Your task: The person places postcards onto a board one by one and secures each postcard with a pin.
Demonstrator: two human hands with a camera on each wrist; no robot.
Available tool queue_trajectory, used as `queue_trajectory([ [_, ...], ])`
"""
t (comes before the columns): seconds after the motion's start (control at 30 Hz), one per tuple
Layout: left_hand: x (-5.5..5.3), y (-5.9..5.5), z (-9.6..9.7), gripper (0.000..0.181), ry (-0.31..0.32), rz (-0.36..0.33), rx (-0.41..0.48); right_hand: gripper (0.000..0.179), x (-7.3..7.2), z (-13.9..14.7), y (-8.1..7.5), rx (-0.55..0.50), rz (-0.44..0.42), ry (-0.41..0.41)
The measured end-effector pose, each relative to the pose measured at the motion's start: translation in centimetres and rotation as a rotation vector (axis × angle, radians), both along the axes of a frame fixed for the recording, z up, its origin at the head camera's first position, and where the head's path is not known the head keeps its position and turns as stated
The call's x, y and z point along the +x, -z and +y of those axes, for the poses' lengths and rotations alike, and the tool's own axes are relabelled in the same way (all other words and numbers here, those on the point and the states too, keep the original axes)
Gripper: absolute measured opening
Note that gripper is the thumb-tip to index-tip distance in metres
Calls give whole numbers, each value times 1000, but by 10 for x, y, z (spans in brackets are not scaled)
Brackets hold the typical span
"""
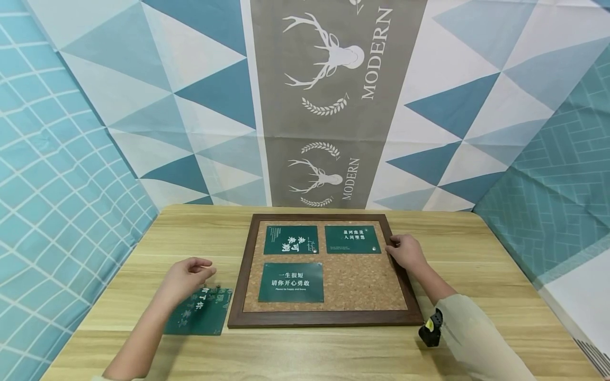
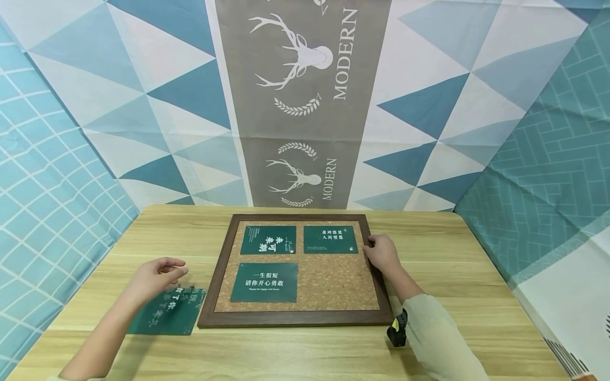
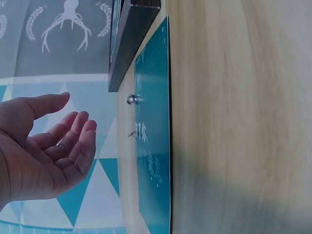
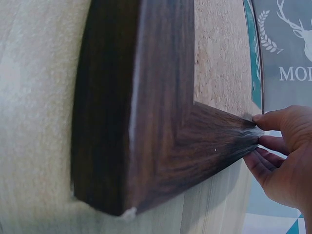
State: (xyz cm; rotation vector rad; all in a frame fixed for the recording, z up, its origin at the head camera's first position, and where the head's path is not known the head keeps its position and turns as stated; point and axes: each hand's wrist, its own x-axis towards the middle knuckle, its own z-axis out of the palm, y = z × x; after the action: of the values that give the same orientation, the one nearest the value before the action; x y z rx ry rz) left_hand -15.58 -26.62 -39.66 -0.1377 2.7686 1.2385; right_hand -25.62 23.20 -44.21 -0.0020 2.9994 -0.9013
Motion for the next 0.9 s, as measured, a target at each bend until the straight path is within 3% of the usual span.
queue_trajectory([
  [0.33, 1, 7, -6, 43, 36, -3, -59, 42, 1, 0, -1, 3, 7, 0],
  [0.9, -2, 23, 7, 32, 103, -8, -108, 42, 1, 1, -2, -13, -11, -4],
])
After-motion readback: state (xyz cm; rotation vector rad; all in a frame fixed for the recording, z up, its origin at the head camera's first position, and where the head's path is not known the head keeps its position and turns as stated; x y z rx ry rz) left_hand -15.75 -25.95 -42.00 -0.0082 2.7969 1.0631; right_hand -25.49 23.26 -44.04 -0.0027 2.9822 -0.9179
